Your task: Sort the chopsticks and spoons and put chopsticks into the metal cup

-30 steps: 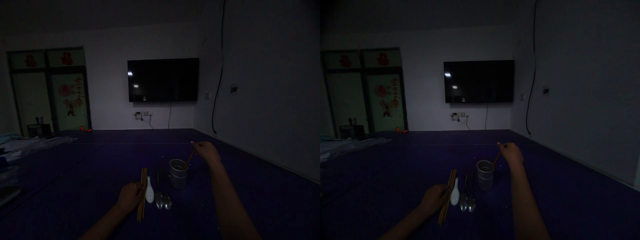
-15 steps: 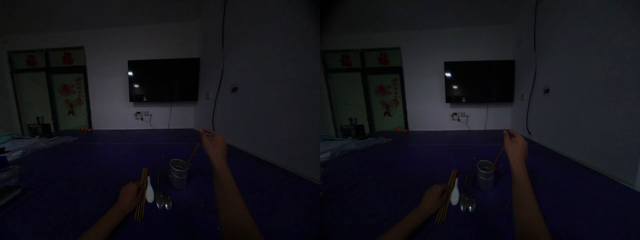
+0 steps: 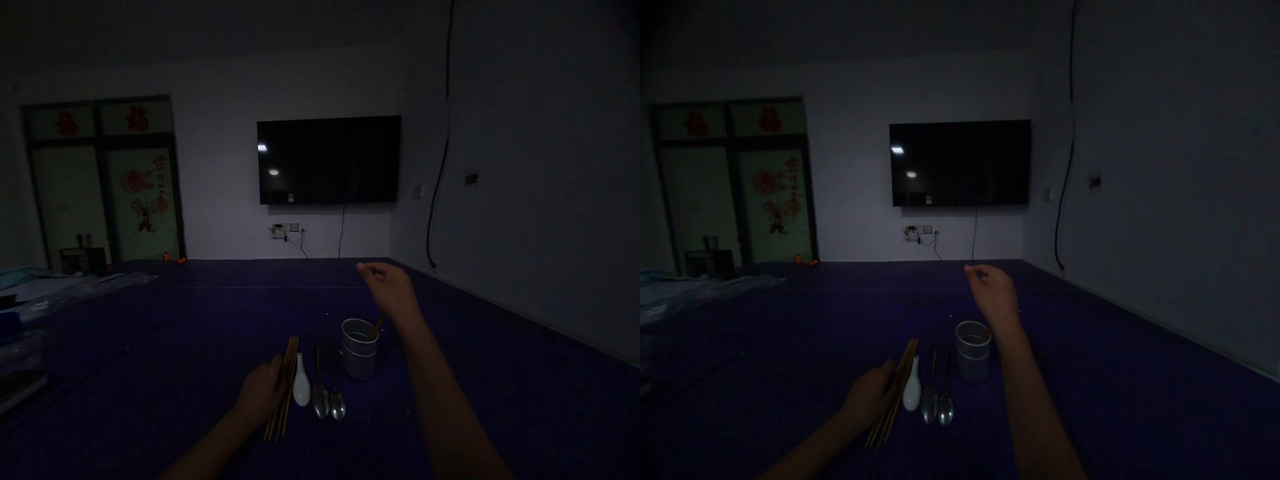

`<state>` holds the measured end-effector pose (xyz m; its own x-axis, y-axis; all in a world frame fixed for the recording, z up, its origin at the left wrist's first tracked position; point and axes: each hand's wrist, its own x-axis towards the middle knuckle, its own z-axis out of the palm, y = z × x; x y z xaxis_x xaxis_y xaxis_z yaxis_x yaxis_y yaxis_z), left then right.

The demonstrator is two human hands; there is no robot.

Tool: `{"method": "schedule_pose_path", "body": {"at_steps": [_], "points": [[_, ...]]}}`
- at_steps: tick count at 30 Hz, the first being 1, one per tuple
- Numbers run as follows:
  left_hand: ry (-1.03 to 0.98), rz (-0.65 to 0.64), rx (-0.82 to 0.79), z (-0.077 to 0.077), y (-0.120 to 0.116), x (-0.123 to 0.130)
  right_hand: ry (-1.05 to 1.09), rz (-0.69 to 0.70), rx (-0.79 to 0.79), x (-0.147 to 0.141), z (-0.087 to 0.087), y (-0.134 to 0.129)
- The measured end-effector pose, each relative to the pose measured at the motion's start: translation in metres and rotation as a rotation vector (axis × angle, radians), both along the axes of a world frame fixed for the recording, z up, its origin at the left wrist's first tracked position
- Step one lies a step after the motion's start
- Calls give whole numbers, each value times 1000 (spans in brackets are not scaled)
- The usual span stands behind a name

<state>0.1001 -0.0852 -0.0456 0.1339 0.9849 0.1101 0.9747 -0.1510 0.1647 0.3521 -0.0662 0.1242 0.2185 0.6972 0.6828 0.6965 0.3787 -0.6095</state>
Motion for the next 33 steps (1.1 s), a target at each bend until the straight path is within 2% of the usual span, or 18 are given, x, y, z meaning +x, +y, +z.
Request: {"method": "schedule_pose_path", "body": {"at_steps": [6, 12, 21, 33], "points": [[6, -45, -7, 0, 2, 0, 25, 17, 90, 8, -3, 3], [30, -56, -10, 2, 1, -3, 45, -1, 112, 11, -2, 3], [22, -73, -14, 2, 3, -5, 121, 28, 63, 13, -2, 3], [12, -101, 1, 2, 0, -5, 100, 39, 60, 14, -2, 4]]}}
